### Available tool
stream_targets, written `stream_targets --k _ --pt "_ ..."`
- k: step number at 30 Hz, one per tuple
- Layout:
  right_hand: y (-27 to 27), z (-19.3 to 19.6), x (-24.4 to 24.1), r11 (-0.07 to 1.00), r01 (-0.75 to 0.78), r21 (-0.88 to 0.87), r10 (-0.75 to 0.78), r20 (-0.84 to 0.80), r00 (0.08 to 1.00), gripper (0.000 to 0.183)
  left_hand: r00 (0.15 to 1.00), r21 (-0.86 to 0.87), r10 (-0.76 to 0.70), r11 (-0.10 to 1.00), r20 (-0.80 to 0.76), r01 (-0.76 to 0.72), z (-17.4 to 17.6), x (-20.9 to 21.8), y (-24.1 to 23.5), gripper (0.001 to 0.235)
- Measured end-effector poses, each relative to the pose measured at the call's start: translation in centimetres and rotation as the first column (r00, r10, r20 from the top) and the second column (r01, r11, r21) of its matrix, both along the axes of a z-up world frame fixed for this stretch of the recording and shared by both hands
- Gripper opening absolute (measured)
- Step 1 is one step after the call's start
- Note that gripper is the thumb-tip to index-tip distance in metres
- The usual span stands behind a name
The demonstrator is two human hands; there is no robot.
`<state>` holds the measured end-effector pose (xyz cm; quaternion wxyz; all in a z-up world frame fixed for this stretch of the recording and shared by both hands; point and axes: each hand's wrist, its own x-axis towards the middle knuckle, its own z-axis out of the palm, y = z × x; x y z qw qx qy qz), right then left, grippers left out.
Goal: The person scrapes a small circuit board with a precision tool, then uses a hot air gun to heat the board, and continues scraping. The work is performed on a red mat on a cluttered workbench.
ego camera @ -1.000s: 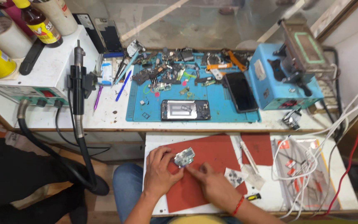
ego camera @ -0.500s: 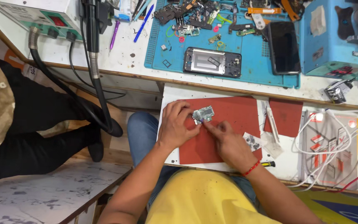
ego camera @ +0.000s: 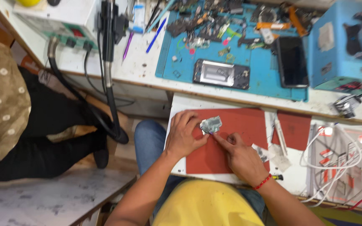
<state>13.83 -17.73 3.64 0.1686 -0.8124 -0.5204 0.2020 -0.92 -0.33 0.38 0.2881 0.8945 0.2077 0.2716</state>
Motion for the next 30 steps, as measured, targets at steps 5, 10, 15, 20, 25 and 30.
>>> stream_targets --k 5,10,15,20,25,30 --pt "0.3 0.3 0.6 0.995 0.054 -0.082 -0.049 0.057 0.997 0.067 1.0 -0.024 0.019 1.0 -0.018 -0.019 0.3 0.5 0.0 0.046" --pt "-0.4 -0.7 -0.1 0.991 0.126 -0.055 -0.122 0.063 0.991 0.055 1.0 -0.006 -0.003 1.0 0.007 0.003 -1.3 -0.1 -0.3 0.048" --pt "-0.3 -0.5 0.0 0.996 -0.031 0.084 0.027 0.053 0.998 0.06 0.999 -0.004 -0.038 0.999 -0.003 0.038 -1.4 0.3 0.6 0.052" --pt "-0.8 -1.1 -0.2 0.984 -0.123 0.129 0.113 0.078 0.991 0.061 1.0 -0.006 -0.009 1.0 0.016 0.009 -1.1 -0.1 0.0 0.047" --pt "-1.0 -1.3 0.1 0.993 -0.004 0.121 -0.013 0.138 0.99 0.063 1.0 -0.003 -0.015 1.0 0.02 0.015 -1.2 0.1 -0.2 0.049" --pt "-0.3 -1.0 -0.2 0.998 -0.016 0.061 0.008 0.137 0.991 0.061 1.0 -0.014 -0.021 1.0 0.014 0.021 -1.4 0.0 0.2 0.047"
